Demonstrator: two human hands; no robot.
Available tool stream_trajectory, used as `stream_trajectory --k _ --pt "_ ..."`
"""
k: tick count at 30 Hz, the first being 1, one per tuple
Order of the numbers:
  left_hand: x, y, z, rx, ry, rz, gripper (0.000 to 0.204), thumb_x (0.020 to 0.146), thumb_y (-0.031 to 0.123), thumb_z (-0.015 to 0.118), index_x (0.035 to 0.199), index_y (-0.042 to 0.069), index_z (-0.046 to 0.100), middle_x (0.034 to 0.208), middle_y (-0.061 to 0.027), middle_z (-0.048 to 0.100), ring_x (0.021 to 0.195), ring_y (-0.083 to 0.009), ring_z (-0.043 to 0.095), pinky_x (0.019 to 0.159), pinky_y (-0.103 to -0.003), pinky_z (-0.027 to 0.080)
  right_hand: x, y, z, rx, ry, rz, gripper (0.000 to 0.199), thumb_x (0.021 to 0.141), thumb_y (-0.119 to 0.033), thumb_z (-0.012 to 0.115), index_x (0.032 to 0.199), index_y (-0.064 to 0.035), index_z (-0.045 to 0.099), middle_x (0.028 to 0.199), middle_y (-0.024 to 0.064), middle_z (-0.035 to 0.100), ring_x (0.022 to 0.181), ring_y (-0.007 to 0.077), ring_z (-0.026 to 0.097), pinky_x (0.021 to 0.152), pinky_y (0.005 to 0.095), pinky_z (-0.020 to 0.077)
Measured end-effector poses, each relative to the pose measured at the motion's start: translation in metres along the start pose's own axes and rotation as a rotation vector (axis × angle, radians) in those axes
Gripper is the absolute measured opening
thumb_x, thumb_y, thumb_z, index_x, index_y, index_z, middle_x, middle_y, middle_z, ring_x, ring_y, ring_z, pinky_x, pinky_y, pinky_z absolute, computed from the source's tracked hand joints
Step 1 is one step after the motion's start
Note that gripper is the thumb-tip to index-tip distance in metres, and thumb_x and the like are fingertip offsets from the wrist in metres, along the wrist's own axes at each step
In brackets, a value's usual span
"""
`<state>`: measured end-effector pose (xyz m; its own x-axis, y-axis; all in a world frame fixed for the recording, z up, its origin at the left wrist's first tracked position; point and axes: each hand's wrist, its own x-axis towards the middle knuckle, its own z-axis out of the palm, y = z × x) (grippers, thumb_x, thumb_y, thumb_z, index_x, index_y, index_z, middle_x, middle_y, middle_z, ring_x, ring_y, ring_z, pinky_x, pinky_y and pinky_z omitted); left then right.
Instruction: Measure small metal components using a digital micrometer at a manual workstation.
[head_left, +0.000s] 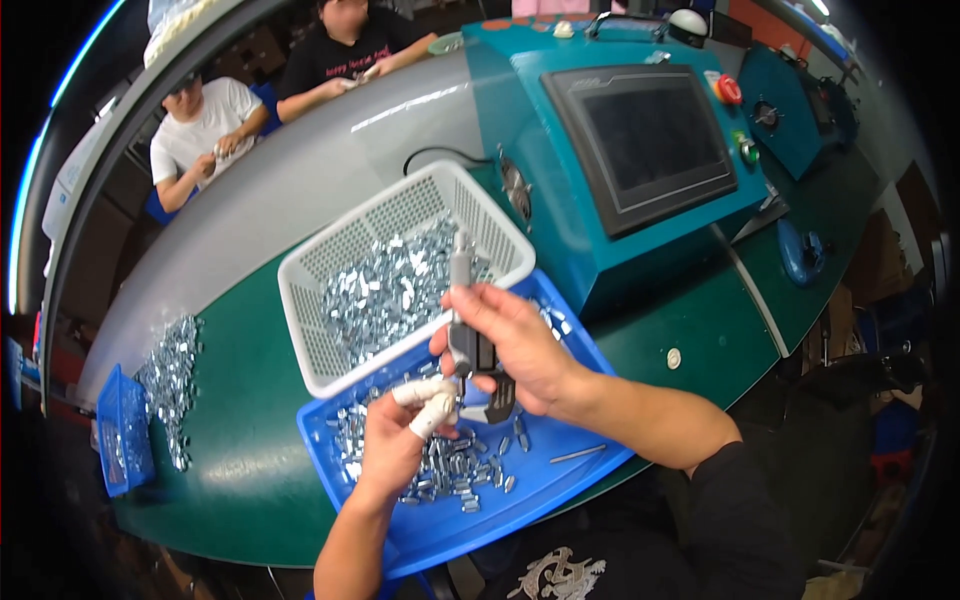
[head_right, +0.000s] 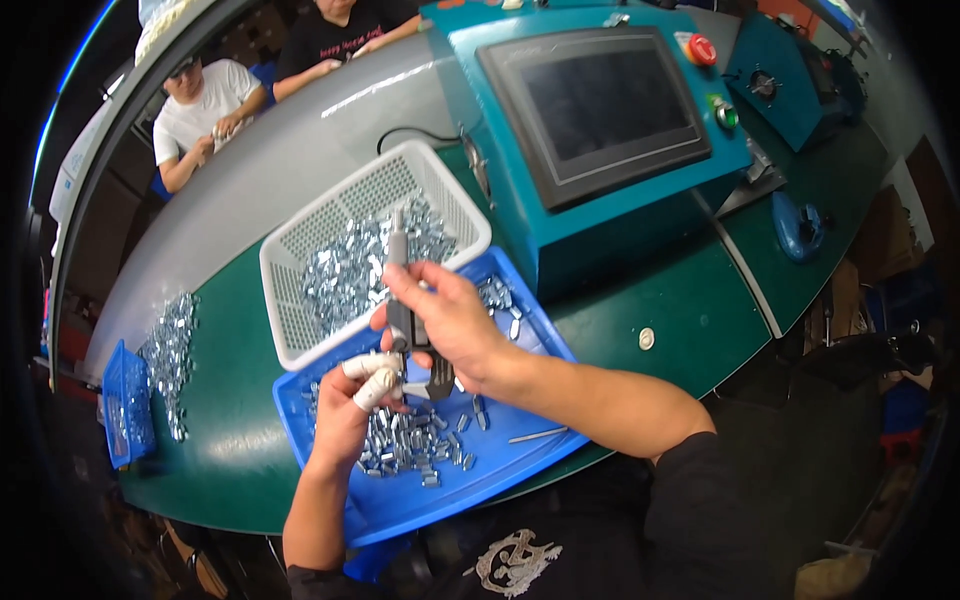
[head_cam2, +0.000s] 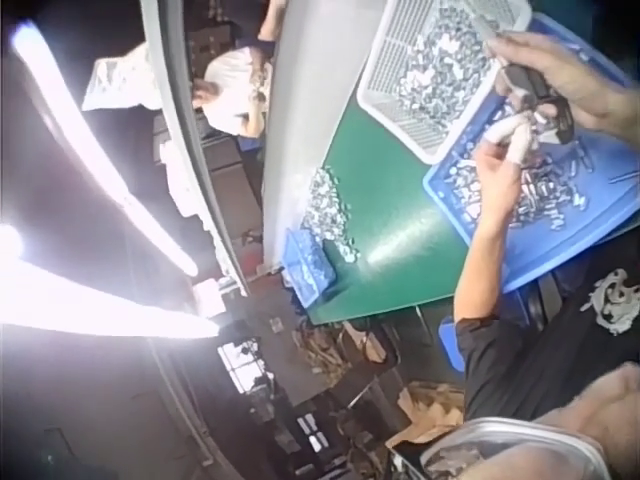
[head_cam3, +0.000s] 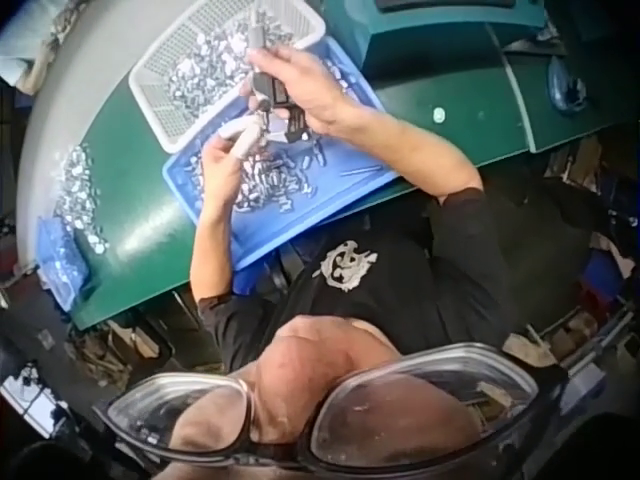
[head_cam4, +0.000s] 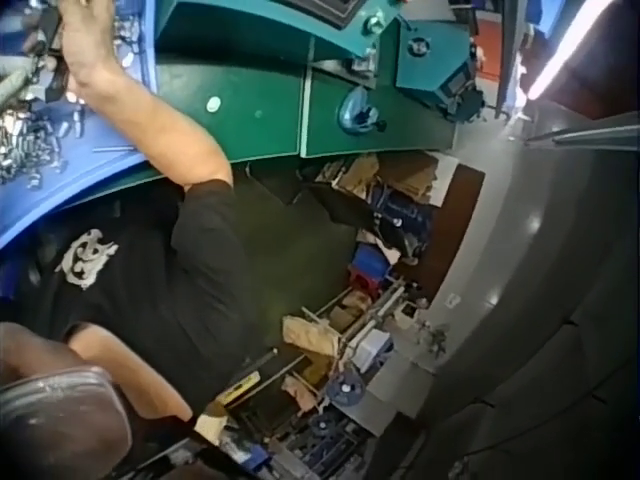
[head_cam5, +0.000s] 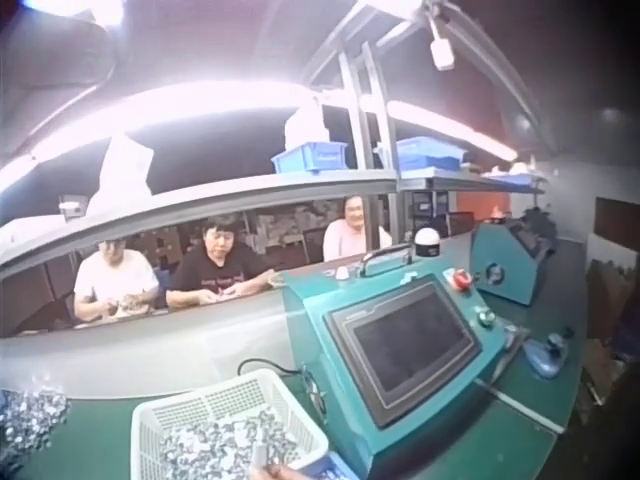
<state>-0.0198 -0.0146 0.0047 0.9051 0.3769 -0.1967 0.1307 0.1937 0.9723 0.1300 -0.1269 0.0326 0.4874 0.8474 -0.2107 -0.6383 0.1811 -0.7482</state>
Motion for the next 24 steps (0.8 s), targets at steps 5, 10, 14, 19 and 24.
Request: stream_trajectory --k 5,10,14,19,24 --pt "0.008 -0.008 0.009 -0.068 -0.052 -0.037 0.016 0.088 0.011 0.062 0.101 0.002 0.062 0.089 -0.0057 0.063 0.074 -0.0138 0.061 0.065 -0.031 0.056 -0.005 -0.002 -0.014 -0.009 -0.012 -0.005 0.038 0.097 -0.038 0.042 0.113 -0.0039 0.048 0.085 0.0092 0.062 0.066 0.0119 0.062 0.039 0.0194 0.0404" --pt "0.012 0.010 0.002 -0.054 0.282 0.170 0.026 0.088 0.008 0.060 0.113 0.000 0.056 0.096 -0.0094 0.062 0.078 -0.0151 0.061 0.065 -0.029 0.056 -0.002 0.000 -0.005 0.036 -0.053 -0.003 0.038 0.098 -0.037 0.040 0.115 -0.0033 0.048 0.085 0.0100 0.062 0.067 0.0129 0.062 0.038 0.0198 0.0394" --pt "0.018 0.023 0.005 -0.088 0.422 0.326 0.054 0.087 0.005 0.060 0.135 0.002 0.035 0.121 -0.0157 0.053 0.085 -0.0160 0.060 0.066 -0.026 0.055 -0.001 0.001 -0.010 0.060 -0.027 -0.005 0.036 0.098 -0.036 0.041 0.115 -0.0044 0.049 0.085 0.0099 0.063 0.066 0.0139 0.063 0.038 0.0206 0.0400" --pt "0.014 -0.005 0.010 0.387 0.359 0.470 0.063 0.080 -0.003 0.065 0.136 0.002 0.036 0.135 -0.0138 0.042 0.098 -0.0193 0.060 0.064 -0.024 0.053 -0.001 0.001 -0.011 0.066 -0.025 0.004 0.035 0.098 -0.035 0.041 0.115 -0.0051 0.049 0.085 0.0097 0.063 0.066 0.0142 0.063 0.038 0.0207 0.0404" --pt "0.014 -0.009 -0.001 0.500 0.315 0.446 0.037 0.079 -0.001 0.066 0.116 0.001 0.057 0.096 -0.0067 0.063 0.078 -0.0103 0.061 0.061 -0.023 0.050 0.000 -0.001 -0.006 0.029 -0.022 0.015 0.039 0.098 -0.038 0.040 0.115 -0.0050 0.048 0.086 0.0108 0.062 0.068 0.0151 0.063 0.039 0.0206 0.0410"
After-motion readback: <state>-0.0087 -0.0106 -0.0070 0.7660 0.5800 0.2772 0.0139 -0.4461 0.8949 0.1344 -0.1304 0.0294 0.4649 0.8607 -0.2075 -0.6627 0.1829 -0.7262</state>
